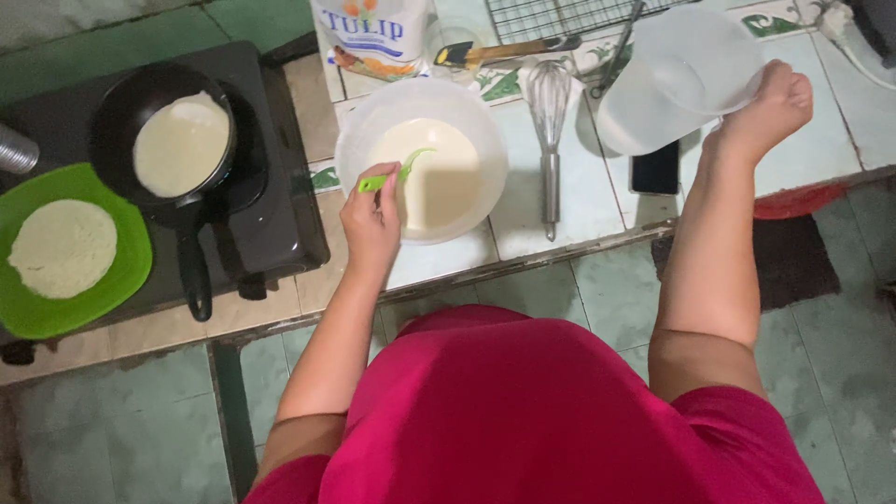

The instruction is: The person prepares batter and cooks thin crepes in a frying pan on a stovetop.

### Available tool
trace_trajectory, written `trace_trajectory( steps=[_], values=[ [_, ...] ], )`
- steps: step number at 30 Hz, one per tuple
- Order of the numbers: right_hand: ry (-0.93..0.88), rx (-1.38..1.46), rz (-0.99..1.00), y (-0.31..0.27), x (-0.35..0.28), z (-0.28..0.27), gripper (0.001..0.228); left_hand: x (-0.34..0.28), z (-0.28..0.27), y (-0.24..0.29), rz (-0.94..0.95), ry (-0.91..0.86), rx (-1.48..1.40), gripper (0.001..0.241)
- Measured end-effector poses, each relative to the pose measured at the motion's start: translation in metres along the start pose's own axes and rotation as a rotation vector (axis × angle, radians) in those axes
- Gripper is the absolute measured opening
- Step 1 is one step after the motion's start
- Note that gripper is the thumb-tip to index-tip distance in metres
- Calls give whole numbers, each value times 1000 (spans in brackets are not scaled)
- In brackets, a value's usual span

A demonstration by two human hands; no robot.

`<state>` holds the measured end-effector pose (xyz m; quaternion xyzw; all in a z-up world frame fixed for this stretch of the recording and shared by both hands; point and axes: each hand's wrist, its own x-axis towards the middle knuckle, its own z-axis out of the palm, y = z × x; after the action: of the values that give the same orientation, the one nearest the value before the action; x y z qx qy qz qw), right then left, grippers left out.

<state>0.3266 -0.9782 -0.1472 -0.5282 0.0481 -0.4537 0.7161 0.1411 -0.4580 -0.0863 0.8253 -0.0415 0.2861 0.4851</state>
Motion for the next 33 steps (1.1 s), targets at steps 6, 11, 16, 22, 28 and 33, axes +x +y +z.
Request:
trace_trajectory(
  steps=[6,11,16,22,28,33],
  values=[
    [157,-28,-112,16,69,-57,38,-5,-12,2,-48,-192,0,14],
    [278,-318,-369,73,137,-146,45,2,-40,5,-53,-266,64,14],
    [445,-694,-556,125,160,-212,45,9,-43,-5,-24,-205,133,13],
    [563,-885,-458,146,139,-248,41,19,-8,-12,-14,-136,3,15],
    [432,-542,-400,142,127,-254,38,26,-5,3,-16,-332,-34,13],
    [270,99,-263,157,143,-265,22,17,-19,10,140,-459,-26,12]
  ],
)
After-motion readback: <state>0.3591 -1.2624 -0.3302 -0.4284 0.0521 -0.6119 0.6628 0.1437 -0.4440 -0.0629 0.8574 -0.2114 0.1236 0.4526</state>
